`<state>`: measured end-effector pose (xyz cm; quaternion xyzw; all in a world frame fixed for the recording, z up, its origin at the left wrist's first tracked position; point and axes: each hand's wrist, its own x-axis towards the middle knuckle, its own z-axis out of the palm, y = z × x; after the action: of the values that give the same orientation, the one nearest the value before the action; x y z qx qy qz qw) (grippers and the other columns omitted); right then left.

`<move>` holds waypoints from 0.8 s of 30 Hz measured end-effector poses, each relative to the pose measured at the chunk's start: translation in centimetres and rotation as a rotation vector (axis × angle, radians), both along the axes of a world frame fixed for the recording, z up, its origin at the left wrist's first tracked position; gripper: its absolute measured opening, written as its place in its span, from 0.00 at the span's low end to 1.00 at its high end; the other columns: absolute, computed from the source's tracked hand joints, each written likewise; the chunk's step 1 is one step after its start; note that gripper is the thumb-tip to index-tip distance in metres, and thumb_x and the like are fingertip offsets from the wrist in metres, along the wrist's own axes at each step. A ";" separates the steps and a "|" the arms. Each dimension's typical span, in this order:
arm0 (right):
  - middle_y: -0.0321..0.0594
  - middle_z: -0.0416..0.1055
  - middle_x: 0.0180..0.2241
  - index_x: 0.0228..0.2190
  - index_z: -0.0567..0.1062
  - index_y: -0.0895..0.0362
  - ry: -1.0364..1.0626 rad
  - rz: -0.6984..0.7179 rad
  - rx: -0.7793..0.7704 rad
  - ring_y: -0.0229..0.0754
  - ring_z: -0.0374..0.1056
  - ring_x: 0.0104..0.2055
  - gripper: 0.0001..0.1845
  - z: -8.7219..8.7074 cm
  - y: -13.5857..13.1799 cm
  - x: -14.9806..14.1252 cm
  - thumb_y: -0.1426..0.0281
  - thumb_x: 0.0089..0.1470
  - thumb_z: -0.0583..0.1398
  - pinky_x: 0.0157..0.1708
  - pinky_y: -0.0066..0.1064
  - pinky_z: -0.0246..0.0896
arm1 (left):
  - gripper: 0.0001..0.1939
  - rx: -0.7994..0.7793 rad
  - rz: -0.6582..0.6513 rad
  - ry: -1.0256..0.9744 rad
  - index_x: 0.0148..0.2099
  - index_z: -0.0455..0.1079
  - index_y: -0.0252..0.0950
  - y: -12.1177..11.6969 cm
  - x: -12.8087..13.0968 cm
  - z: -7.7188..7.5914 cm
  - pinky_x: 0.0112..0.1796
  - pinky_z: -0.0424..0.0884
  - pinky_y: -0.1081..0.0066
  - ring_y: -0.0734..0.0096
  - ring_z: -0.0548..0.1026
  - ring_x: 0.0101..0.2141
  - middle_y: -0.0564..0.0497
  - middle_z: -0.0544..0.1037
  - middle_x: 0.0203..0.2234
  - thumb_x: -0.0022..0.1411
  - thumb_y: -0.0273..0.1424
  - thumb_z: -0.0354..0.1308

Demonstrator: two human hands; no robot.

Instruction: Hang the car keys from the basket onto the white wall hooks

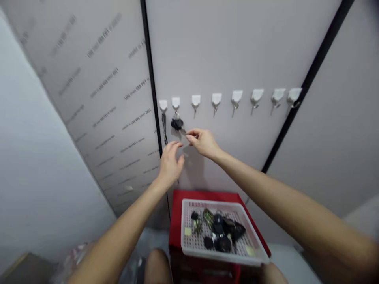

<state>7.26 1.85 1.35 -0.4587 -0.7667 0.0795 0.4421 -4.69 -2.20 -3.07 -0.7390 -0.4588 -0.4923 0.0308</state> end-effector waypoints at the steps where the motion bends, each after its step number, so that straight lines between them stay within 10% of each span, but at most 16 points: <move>1: 0.37 0.68 0.25 0.28 0.70 0.61 -0.067 0.039 -0.058 0.32 0.61 0.25 0.12 -1.8 -0.8 0.9 0.69 0.42 0.50 0.27 0.23 0.53 | 0.16 -0.042 -0.035 0.028 0.40 0.58 0.35 -0.6 0.4 -1.7 0.44 0.54 0.67 0.71 0.57 0.44 0.49 0.61 0.40 0.46 0.23 0.45; 6: 0.36 0.68 0.22 0.25 0.71 0.60 -0.450 0.179 -0.457 0.32 0.60 0.22 0.11 -12.1 -4.9 5.4 0.71 0.40 0.50 0.23 0.22 0.50 | 0.15 -0.435 -0.172 0.285 0.39 0.59 0.35 -3.2 2.4 -10.4 0.42 0.56 0.71 0.71 0.60 0.41 0.49 0.64 0.38 0.45 0.24 0.45; 10: 0.39 0.69 0.24 0.25 0.71 0.59 -0.649 0.098 -0.568 0.35 0.62 0.25 0.11 -17.3 -7.0 7.5 0.70 0.39 0.51 0.24 0.23 0.50 | 0.15 -0.599 -0.199 0.568 0.39 0.60 0.34 -3.4 3.6 -14.3 0.39 0.59 0.71 0.68 0.63 0.38 0.47 0.66 0.35 0.45 0.24 0.46; 18: 0.42 0.69 0.30 0.29 0.69 0.57 -0.675 0.055 -0.548 0.39 0.62 0.33 0.12 -18.7 -7.5 7.7 0.69 0.40 0.51 0.30 0.25 0.50 | 0.14 -0.681 -0.091 0.739 0.35 0.64 0.30 -2.9 5.2 -15.3 0.32 0.61 0.70 0.64 0.66 0.34 0.41 0.69 0.33 0.44 0.23 0.44; 24: 0.41 0.68 0.31 0.28 0.70 0.58 -0.470 0.094 -0.532 0.40 0.61 0.35 0.11 -18.3 -7.8 7.7 0.70 0.38 0.53 0.34 0.27 0.50 | 0.11 -0.880 -0.209 0.465 0.27 0.67 0.33 -2.2 4.3 -14.3 0.24 0.59 0.76 0.73 0.66 0.24 0.50 0.71 0.21 0.44 0.31 0.47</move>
<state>14.91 -5.92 -16.91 -0.5276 -0.8203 0.1889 0.1147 -0.34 -4.35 -17.39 -0.8141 -0.5272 -0.0754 -0.2315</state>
